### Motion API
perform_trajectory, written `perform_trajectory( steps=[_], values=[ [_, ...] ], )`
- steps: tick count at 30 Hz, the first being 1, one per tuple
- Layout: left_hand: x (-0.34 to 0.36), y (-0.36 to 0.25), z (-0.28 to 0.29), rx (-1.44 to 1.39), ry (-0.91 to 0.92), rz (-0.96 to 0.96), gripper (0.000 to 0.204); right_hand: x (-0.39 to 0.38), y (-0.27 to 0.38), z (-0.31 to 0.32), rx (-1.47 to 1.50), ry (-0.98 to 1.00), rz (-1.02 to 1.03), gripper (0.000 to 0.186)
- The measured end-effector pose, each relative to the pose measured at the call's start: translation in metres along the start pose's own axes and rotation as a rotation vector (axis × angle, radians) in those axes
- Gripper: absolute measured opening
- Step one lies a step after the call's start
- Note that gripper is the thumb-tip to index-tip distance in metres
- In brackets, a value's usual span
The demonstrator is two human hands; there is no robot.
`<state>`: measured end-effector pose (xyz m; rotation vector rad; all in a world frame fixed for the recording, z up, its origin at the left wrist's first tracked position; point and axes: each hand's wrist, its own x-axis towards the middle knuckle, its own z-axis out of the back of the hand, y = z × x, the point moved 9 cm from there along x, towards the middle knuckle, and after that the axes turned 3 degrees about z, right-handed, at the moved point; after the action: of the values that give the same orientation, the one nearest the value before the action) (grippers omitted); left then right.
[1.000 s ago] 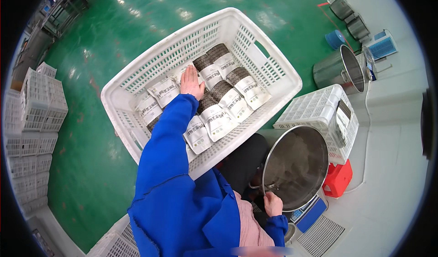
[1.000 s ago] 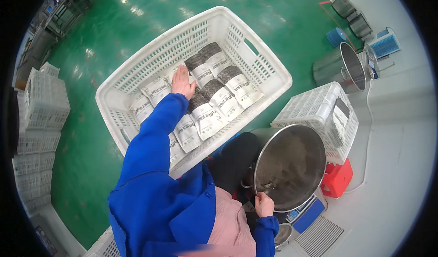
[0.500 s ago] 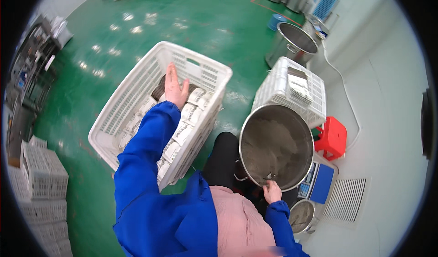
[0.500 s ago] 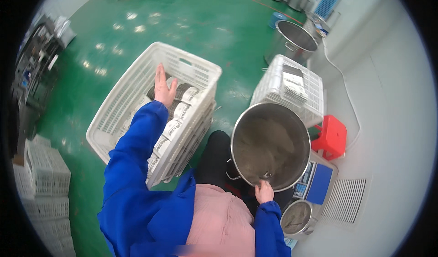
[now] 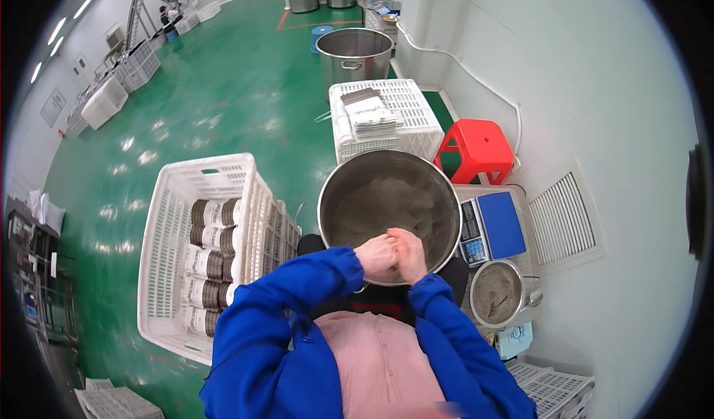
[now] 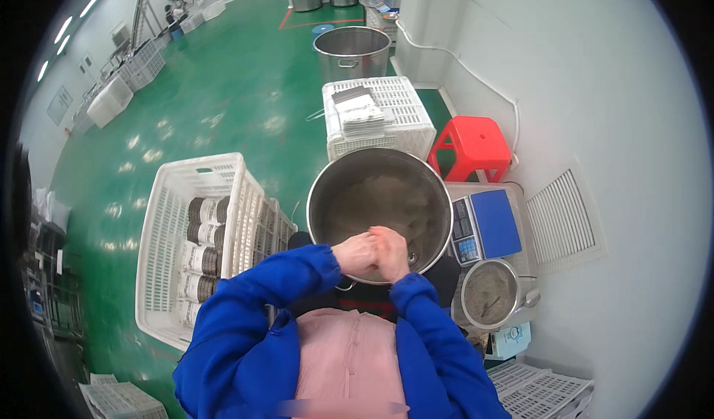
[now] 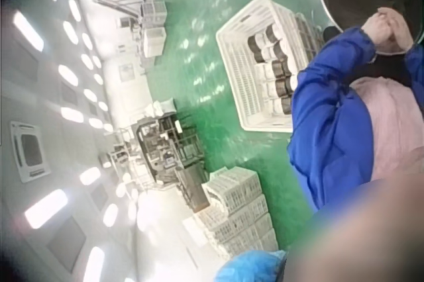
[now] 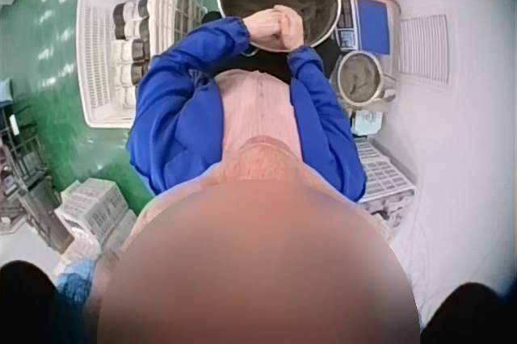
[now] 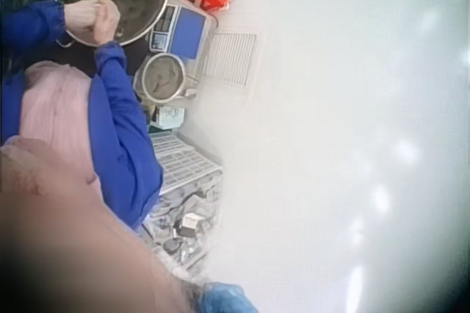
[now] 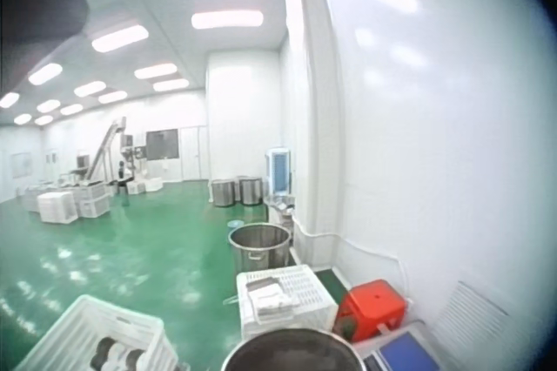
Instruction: Measure and scoop grey powder into plastic bags, weigh them on a digital scale, and organize them into a crate.
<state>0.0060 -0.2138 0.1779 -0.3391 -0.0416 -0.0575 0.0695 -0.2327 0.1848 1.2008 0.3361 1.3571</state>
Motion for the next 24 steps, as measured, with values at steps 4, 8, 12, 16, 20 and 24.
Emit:
perform_trajectory(
  steps=[4,8,12,16,20,24],
  values=[
    [0.008,-0.046,0.115,-0.139,-0.488,-0.001,0.071,-0.048,-0.131,-0.006,0.833,-0.148,-0.901,0.061],
    [0.018,-0.006,0.034,-0.099,-0.383,-0.045,0.075,-0.019,-0.085,-0.044,1.513,-0.163,-0.836,0.066],
    [0.02,0.07,0.029,0.067,-0.317,0.162,0.071,-0.022,-0.081,-0.01,1.507,-0.171,-0.746,0.063],
    [0.027,0.217,0.109,-0.187,-0.886,0.607,0.046,-0.051,-0.123,0.014,0.018,0.027,-0.533,0.031],
    [0.032,0.341,0.164,-0.067,-0.881,0.808,0.043,-0.074,-0.117,-0.016,-0.451,-0.058,-0.171,0.021],
    [0.057,0.403,0.165,-0.061,-0.672,0.861,0.044,-0.084,-0.122,-0.031,-0.572,0.049,-0.286,0.015]
  ],
)
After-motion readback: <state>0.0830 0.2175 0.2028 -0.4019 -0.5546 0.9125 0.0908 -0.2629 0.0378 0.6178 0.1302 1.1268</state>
